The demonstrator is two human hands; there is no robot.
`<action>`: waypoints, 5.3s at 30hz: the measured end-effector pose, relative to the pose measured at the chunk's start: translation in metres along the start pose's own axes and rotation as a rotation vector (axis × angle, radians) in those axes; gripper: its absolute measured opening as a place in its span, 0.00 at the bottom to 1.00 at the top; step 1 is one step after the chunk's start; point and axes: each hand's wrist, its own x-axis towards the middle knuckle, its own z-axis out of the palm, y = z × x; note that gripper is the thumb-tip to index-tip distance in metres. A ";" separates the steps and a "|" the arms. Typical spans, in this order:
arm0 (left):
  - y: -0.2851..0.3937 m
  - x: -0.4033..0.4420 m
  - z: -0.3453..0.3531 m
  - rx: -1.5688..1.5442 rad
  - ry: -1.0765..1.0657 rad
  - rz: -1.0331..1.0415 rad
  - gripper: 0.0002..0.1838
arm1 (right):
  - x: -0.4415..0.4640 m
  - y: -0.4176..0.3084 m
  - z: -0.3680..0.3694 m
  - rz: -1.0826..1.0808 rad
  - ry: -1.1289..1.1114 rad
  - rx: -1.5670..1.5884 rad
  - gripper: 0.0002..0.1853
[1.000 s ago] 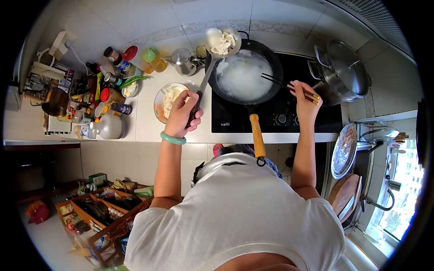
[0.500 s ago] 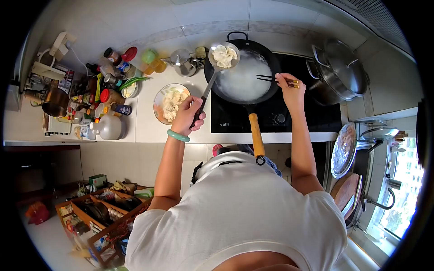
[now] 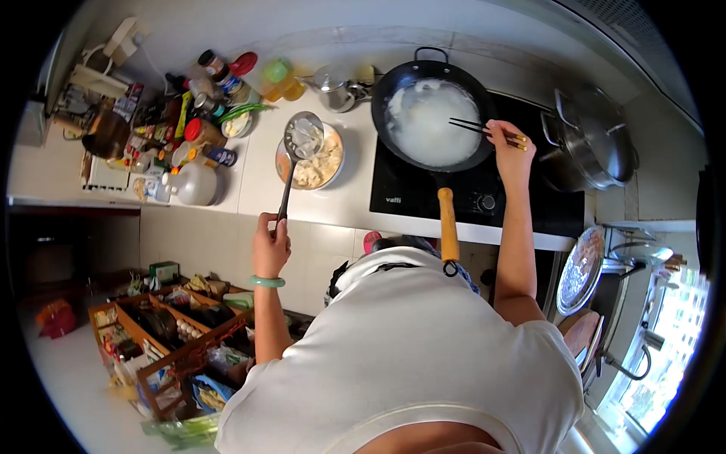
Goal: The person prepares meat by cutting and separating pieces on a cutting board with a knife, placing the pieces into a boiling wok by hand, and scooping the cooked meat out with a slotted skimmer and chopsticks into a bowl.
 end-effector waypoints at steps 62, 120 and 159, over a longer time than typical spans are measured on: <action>0.191 0.131 0.134 -0.596 -0.937 -0.219 0.10 | -0.051 -0.005 -0.075 0.038 0.239 0.066 0.09; 0.134 0.052 0.070 -0.922 -0.780 -0.428 0.10 | -0.015 -0.014 -0.008 -0.028 0.009 0.258 0.09; 0.149 0.054 0.083 -0.984 -0.790 -0.431 0.10 | -0.040 -0.035 -0.033 0.013 0.078 0.093 0.07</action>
